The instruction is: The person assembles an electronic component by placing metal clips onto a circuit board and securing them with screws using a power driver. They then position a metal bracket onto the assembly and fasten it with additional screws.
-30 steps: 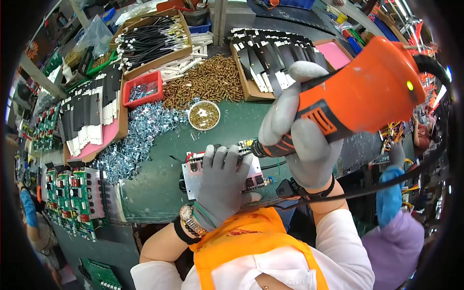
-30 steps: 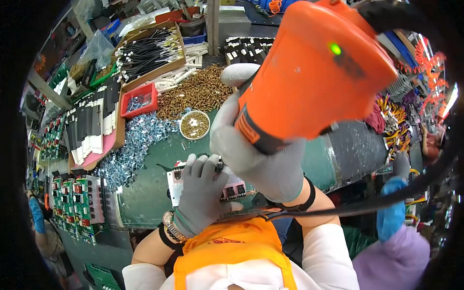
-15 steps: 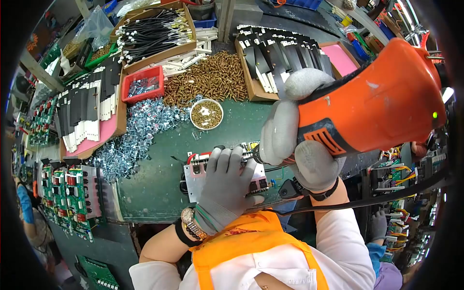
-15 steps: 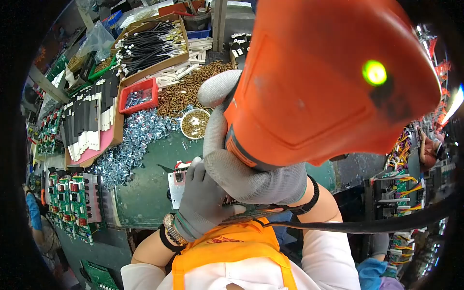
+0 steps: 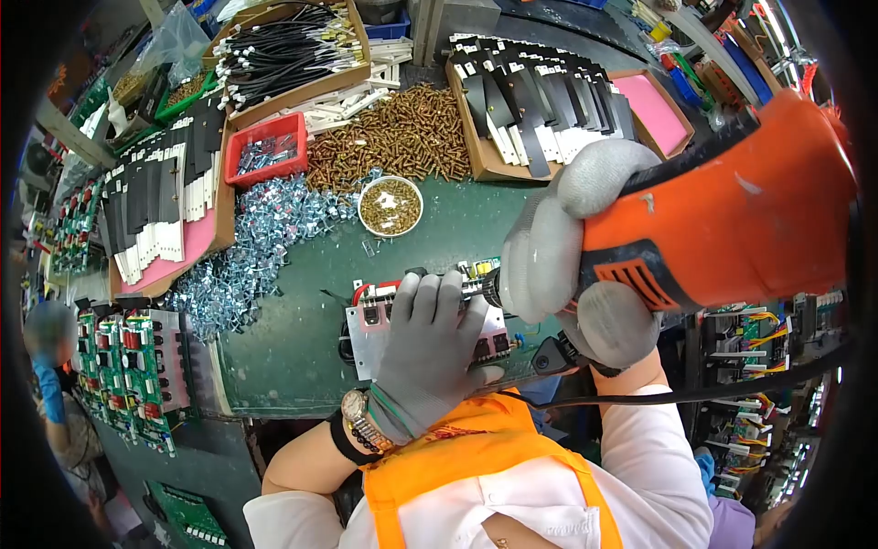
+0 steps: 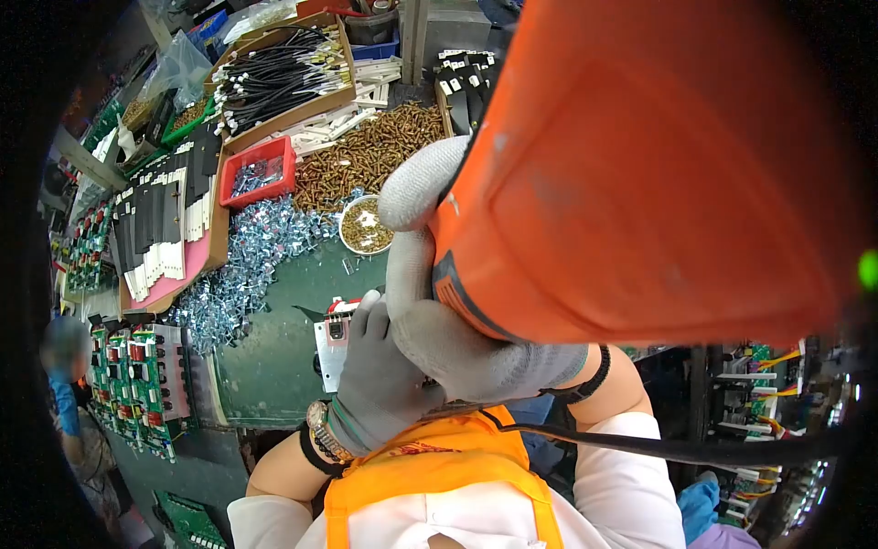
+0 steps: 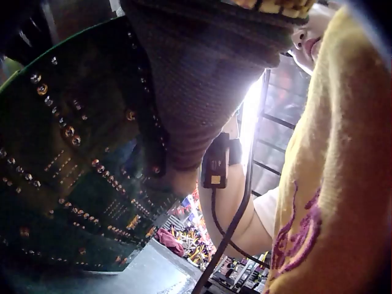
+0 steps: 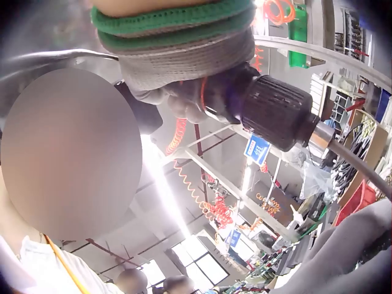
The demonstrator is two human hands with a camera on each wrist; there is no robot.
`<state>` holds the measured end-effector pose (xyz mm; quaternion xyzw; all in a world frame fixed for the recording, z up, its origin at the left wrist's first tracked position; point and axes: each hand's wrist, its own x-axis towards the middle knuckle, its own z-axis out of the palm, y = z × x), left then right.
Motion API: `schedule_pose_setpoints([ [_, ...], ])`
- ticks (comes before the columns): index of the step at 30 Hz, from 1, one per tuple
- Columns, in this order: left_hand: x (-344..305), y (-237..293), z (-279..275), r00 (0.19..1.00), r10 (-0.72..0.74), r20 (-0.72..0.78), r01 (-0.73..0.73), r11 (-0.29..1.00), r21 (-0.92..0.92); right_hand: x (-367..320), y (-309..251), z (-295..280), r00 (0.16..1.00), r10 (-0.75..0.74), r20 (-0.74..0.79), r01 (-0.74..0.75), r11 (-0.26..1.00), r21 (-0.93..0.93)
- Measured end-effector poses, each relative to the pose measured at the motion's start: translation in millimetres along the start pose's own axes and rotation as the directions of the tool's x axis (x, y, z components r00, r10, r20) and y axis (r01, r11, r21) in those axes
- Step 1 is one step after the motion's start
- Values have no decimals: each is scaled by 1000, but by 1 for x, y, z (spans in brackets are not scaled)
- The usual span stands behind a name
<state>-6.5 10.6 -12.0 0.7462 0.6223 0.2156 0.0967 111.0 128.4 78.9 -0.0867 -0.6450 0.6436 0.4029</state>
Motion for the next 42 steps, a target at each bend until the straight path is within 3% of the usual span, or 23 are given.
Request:
schedule_pose_setpoints([
  [6,-1,-2,-1,999,-9,35,9,1000,-9,-2,5,5,999,-38,-24,38,999,15],
  [8,-4,-6,-5,999,38,3,-37,991,-127,-2,7,7,998,-60,-35,62,997,38],
  [10,-11,-23,-26,996,76,-56,-83,985,-152,-3,8,10,995,-88,-40,91,994,62],
  [12,-19,-64,-47,957,95,-275,-125,988,-94,-3,8,12,993,-108,-37,111,990,87],
  [14,-39,-111,-64,943,-108,-313,134,989,61,-2,10,15,991,-128,-35,131,984,119],
  [18,-71,-194,-33,960,-279,-21,273,917,289,-6,4,15,992,-115,-45,120,982,148],
  [20,-82,-210,-20,972,-235,-31,232,917,325,-9,0,19,994,-87,-63,96,984,151],
  [22,-71,-203,-25,985,-167,-54,175,917,358,-8,-7,25,988,-122,-96,126,991,37],
  [23,-70,-197,-29,975,-127,-180,186,915,358,-9,-11,30,978,-162,-129,174,981,85],
  [24,-69,-190,-31,949,-92,-302,201,913,355,-11,-13,25,983,-179,-33,180,928,327],
  [25,-68,-181,-35,873,-115,-473,186,977,106,-5,-14,26,944,-320,78,266,880,393],
  [26,-71,-166,-38,875,-112,-471,178,979,97,1,-13,27,900,-404,167,295,843,451],
  [27,-67,-126,-62,832,-416,-366,245,869,-430,7,-13,28,839,-482,254,305,802,514],
  [28,-65,-96,-76,778,-617,-116,273,499,-823,13,-12,29,765,-550,335,295,762,577],
  [29,-65,-83,-79,781,-613,-118,266,497,-826,4,-20,45,843,-515,156,388,783,486],
  [31,-66,-66,-80,879,-442,179,305,232,-924,1,-23,62,864,-501,39,412,751,516],
  [32,-68,-61,-76,879,-444,175,301,231,-925,0,-25,70,870,-492,-19,427,734,528],
  [33,-71,-58,-72,899,-356,254,312,113,-943,-1,-26,76,856,-514,-57,451,686,571],
  [34,-73,-56,-70,912,-255,322,331,-6,-944,-3,-25,75,851,-522,-48,450,679,580],
  [42,-78,-51,-66,864,-226,451,422,-166,-891,-14,-20,77,855,-514,74,372,705,604],
])
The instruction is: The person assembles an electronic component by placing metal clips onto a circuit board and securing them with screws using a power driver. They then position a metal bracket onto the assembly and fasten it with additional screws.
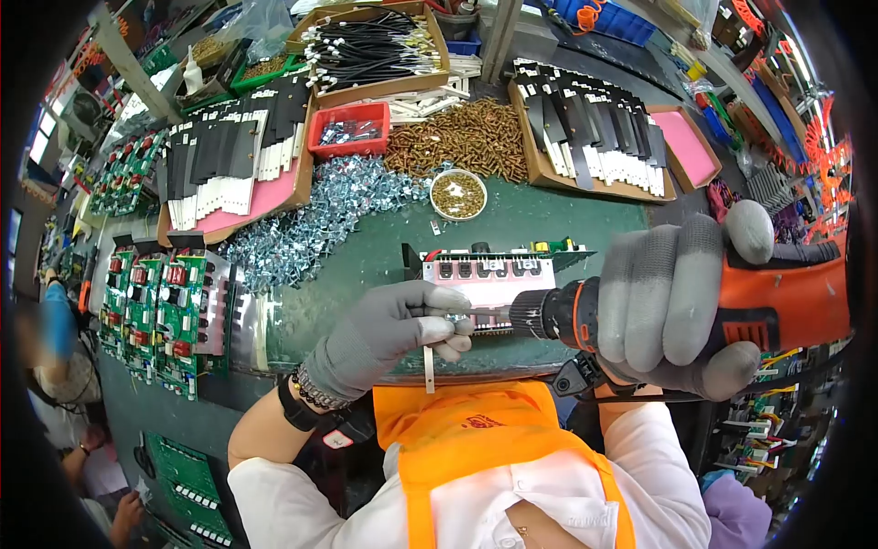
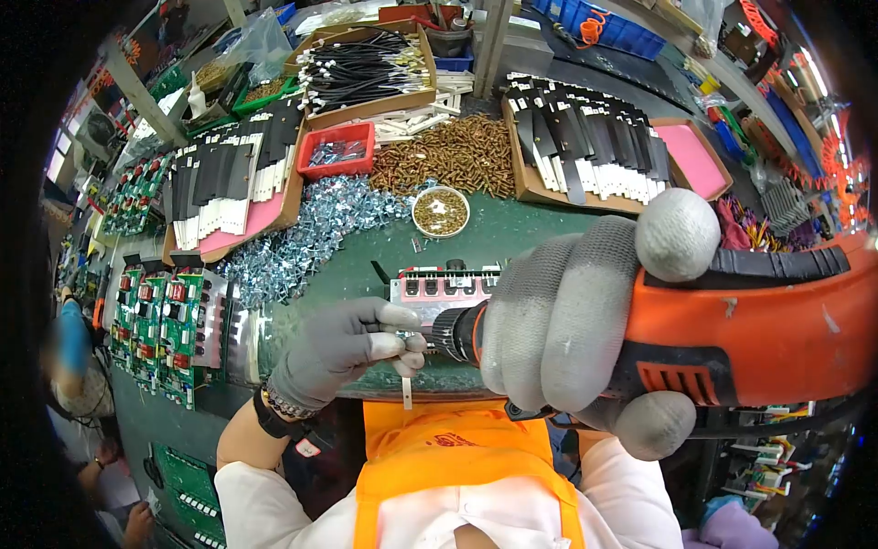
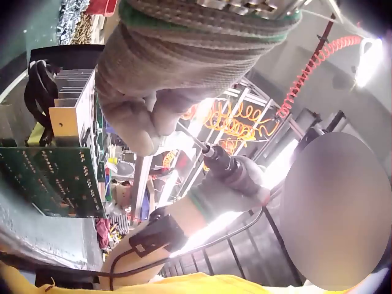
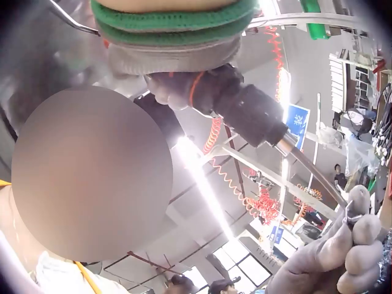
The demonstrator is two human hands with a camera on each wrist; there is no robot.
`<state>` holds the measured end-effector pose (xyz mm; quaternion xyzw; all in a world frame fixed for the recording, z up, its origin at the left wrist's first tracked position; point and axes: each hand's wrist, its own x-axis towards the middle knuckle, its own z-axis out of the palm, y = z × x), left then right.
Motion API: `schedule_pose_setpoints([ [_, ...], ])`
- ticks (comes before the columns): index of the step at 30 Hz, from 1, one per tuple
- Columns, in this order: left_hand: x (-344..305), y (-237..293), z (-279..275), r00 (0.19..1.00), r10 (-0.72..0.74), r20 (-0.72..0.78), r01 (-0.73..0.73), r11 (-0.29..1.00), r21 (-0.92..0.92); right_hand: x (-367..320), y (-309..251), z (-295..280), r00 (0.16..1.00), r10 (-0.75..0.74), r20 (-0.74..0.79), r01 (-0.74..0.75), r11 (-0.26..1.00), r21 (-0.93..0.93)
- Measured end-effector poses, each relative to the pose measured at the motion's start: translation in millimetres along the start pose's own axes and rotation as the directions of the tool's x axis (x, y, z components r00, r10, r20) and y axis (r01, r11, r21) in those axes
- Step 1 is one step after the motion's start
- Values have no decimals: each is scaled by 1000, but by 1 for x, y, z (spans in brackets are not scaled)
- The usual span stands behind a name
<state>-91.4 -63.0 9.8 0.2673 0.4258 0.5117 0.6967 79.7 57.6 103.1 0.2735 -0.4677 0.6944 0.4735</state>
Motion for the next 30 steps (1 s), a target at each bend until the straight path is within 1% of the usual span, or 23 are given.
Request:
schedule_pose_setpoints([
  [1,0,-1,0,1000,2,7,-2,1000,-14,1,-1,0,1000,3,-6,-3,1000,4],
  [2,0,-3,-1,1000,4,14,-3,1000,-27,2,-2,-3,999,8,52,-10,999,42],
  [4,1,-6,-4,1000,9,9,-9,999,-30,4,-4,-4,994,15,111,-24,997,80],
  [8,3,-8,-11,1000,-5,5,5,998,-60,4,-8,-2,995,-40,92,43,999,-26],
  [9,3,-8,-11,1000,-5,5,5,998,-60,7,-9,-4,989,-1,147,2,1000,-10],
  [11,3,-7,-10,1000,-7,-17,7,1000,0,7,-9,-3,979,37,200,-38,999,2],
  [12,4,-7,-11,1000,-7,-17,7,1000,1,5,-8,0,988,8,153,-7,1000,-4],
  [14,5,-7,-12,1000,15,-20,-14,999,38,4,-8,1,994,-23,103,24,1000,-11],
  [17,5,-7,-11,1000,12,-23,-12,999,33,4,-10,0,991,13,131,-8,999,-33],
  [20,4,-4,-6,998,29,-48,-26,998,56,4,-5,2,997,17,74,-13,998,-54],
  [21,5,-2,-2,999,27,-46,-24,998,57,6,-3,-2,989,37,144,-36,999,-10],
  [22,5,0,3,992,62,-113,-36,974,223,5,0,-4,988,48,146,-48,999,-5],
  [23,6,2,7,980,108,-170,-35,923,384,2,2,-5,992,65,107,-62,998,-27],
  [26,22,3,6,981,68,-180,10,916,402,-6,5,-3,985,103,-137,-131,968,-213],
  [27,29,5,0,984,-25,-174,74,957,281,-7,7,-5,973,113,-202,-165,950,-265],
  [28,34,6,-4,986,-29,-164,75,955,286,-7,8,-8,958,123,-259,-203,929,-310],
  [30,42,10,-8,992,-62,-113,83,977,195,-5,8,-15,939,147,-309,-258,899,-354],
])
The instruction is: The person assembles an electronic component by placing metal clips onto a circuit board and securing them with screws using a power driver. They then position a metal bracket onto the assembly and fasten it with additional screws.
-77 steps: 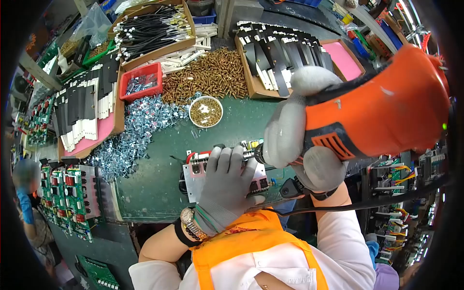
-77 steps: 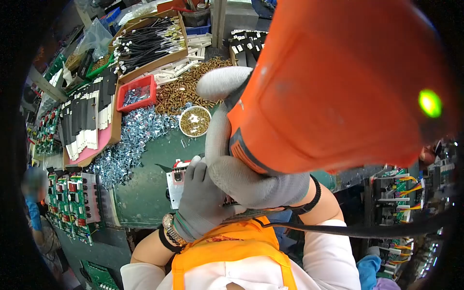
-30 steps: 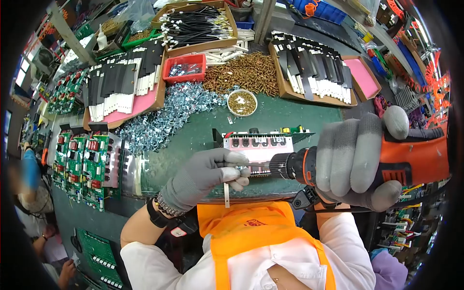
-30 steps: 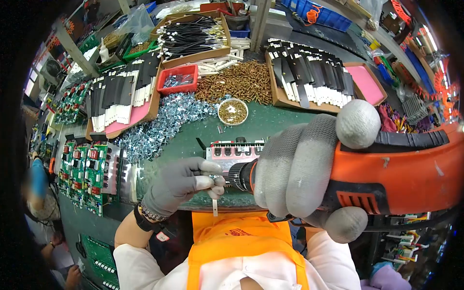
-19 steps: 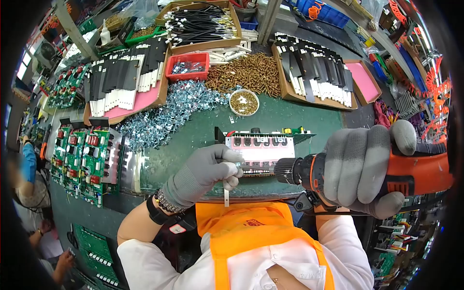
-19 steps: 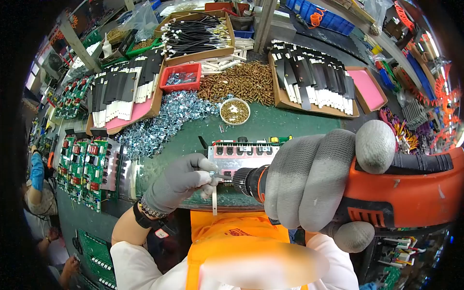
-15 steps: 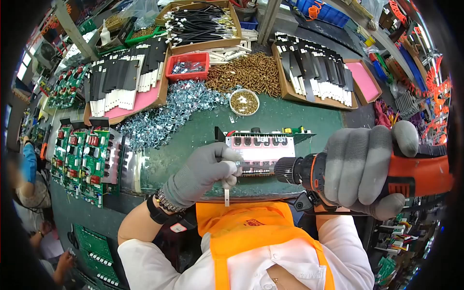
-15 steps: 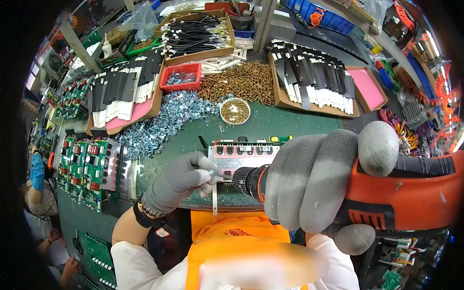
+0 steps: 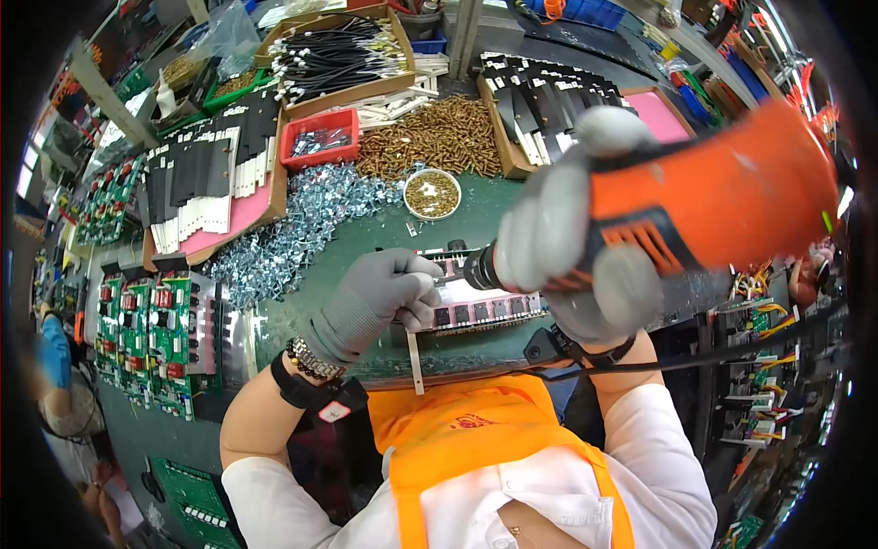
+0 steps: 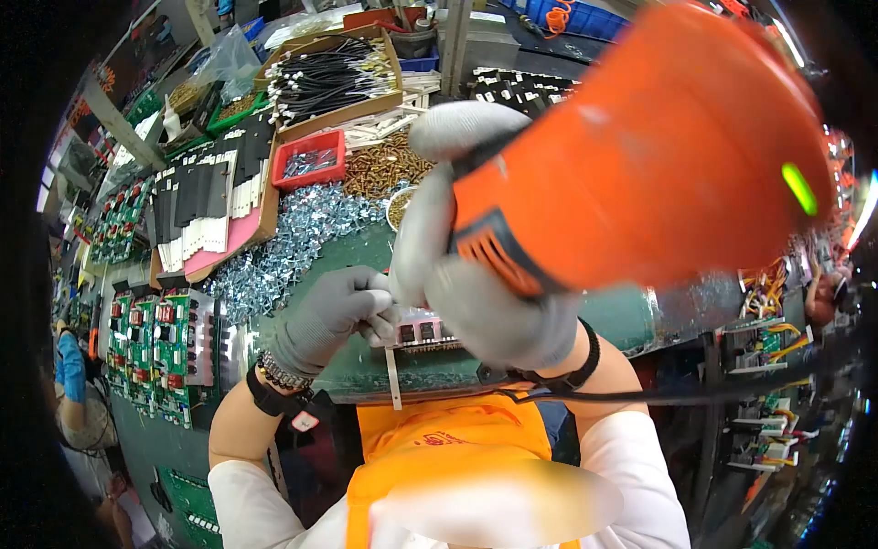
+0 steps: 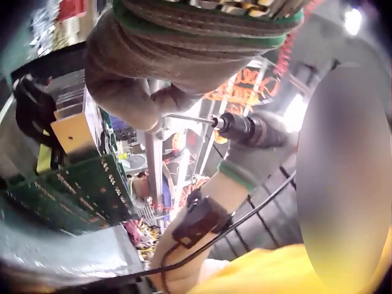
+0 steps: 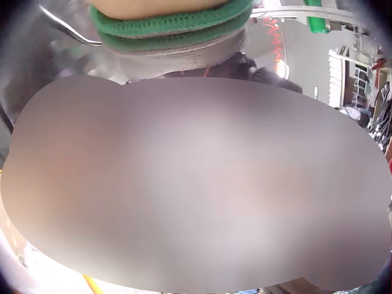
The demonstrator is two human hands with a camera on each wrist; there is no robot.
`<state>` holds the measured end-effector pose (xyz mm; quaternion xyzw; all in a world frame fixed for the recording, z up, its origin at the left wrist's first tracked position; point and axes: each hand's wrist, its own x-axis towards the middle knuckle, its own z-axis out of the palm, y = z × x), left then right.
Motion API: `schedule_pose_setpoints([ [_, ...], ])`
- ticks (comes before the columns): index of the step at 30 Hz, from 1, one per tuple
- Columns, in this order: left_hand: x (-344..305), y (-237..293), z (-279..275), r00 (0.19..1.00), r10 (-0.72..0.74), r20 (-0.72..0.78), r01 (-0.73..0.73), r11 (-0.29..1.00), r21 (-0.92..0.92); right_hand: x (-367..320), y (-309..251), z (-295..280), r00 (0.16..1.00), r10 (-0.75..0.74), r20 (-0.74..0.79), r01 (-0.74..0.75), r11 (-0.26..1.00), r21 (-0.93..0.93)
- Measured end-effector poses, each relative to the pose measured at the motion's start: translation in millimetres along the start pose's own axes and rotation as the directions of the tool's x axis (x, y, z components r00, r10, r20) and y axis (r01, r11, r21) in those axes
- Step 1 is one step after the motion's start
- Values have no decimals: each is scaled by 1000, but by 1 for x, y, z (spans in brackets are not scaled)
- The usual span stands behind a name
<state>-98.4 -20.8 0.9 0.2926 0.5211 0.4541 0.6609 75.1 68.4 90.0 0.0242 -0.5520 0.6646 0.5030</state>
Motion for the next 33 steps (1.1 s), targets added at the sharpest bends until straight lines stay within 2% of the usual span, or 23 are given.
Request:
schedule_pose_setpoints([
  [1,1,6,1,999,-23,33,19,993,117,2,3,-2,1000,13,-16,-13,1000,-10],
  [2,0,9,2,999,-27,38,22,992,124,4,5,-4,999,22,-26,-23,1000,-17],
  [4,0,13,4,998,-42,55,18,927,373,6,11,-4,999,27,-40,-27,1000,-14],
  [5,0,13,6,997,-45,57,20,927,375,7,14,-6,998,29,-54,-29,1000,-10],
  [7,-3,9,9,996,94,4,-85,884,459,7,19,-13,999,22,-38,-22,1000,-1],
  [8,-4,4,7,996,91,5,-83,883,461,8,20,-13,999,21,-42,-21,1000,0],
  [9,-5,-3,4,956,292,-19,-224,773,594,9,21,-12,998,30,-61,-30,1000,1],
  [10,-7,-7,1,876,483,-11,-332,618,713,10,22,-12,996,39,-78,-39,999,3],
  [11,-8,-8,-2,876,482,-8,-331,615,715,12,22,-13,996,36,-81,-36,999,4],
  [12,-9,-8,-5,784,609,122,-395,338,854,13,23,-14,998,42,-55,-41,999,24],
  [13,-10,-9,-7,677,680,280,-407,30,913,14,23,-15,998,50,-28,-49,998,43],
  [14,-12,-12,-6,680,678,281,-408,31,913,14,23,-15,998,52,-31,-50,998,44],
  [16,-15,-20,-6,746,611,265,-403,97,910,16,23,-15,997,80,0,-80,997,-6],
  [20,-9,-31,-6,721,643,259,-360,28,932,19,21,-12,991,120,60,-120,993,-14],
  [22,-9,-32,-6,751,608,257,-325,1,946,23,17,-10,969,220,114,-210,974,-87],
  [24,-6,-36,-11,749,600,281,-344,-11,939,27,16,-8,943,294,154,-270,949,-159],
  [28,-6,-36,-13,725,608,324,-377,-44,925,28,24,-3,944,302,134,-273,942,-198],
  [33,-7,-30,-13,735,594,326,-393,-18,919,29,29,1,944,309,117,-278,933,-228],
])
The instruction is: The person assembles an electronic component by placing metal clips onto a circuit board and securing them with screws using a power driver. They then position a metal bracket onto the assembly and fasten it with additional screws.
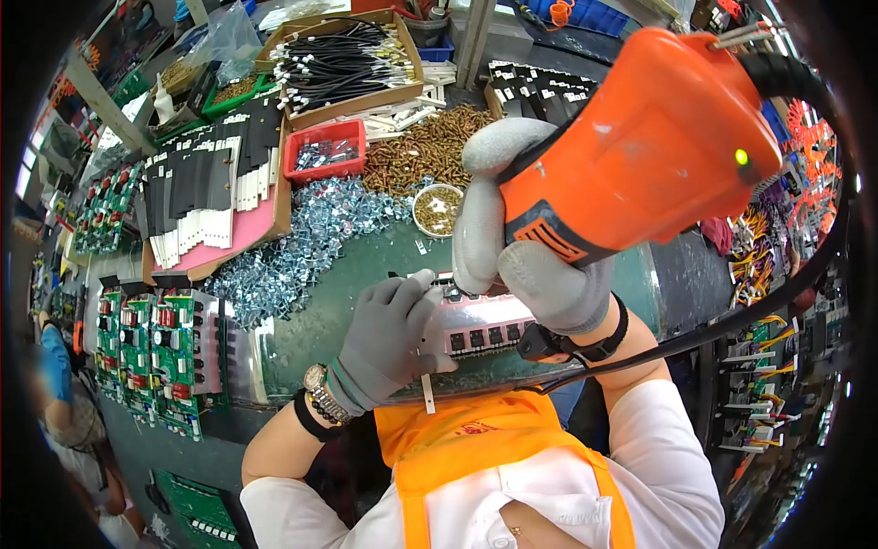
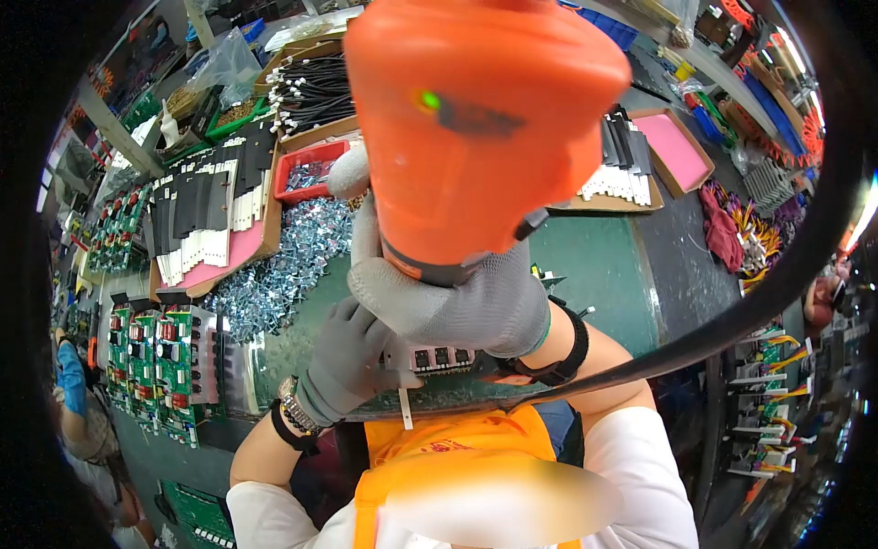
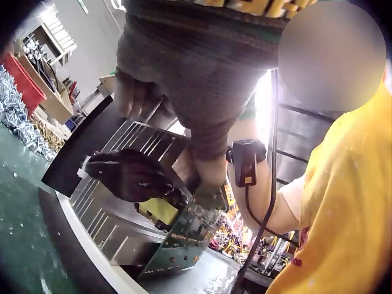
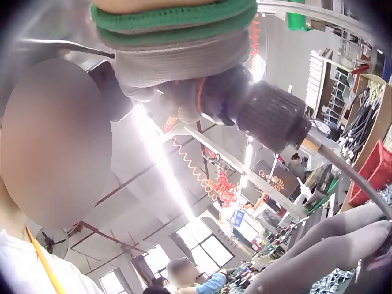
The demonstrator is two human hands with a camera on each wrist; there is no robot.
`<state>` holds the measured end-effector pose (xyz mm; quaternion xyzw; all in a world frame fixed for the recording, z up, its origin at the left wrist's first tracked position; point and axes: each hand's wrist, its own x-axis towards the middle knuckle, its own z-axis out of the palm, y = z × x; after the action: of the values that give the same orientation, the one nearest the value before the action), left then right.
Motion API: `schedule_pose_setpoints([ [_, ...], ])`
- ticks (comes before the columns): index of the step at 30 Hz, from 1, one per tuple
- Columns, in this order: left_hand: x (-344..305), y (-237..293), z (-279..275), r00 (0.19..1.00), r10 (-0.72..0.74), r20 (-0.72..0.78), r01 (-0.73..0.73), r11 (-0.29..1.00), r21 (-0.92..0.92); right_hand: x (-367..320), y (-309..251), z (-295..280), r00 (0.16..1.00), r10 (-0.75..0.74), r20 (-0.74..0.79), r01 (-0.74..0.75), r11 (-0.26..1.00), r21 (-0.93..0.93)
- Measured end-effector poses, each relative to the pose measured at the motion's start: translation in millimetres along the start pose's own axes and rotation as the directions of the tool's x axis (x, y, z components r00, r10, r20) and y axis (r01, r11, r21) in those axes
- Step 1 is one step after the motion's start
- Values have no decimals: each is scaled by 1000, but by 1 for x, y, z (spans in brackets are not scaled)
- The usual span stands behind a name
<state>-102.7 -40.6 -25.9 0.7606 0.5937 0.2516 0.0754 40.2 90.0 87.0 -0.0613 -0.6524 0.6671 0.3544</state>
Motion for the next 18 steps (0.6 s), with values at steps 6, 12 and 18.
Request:
schedule_pose_setpoints([
  [6,0,-3,2,1000,10,-3,-10,1000,-15,1,0,2,1000,13,4,-13,1000,-23],
  [12,1,-4,2,1000,9,-7,-9,1000,-13,2,2,5,1000,17,-2,-17,999,-45],
  [18,-1,-2,0,1000,-20,1,20,999,-48,3,6,10,1000,5,-31,-7,998,-68],
])
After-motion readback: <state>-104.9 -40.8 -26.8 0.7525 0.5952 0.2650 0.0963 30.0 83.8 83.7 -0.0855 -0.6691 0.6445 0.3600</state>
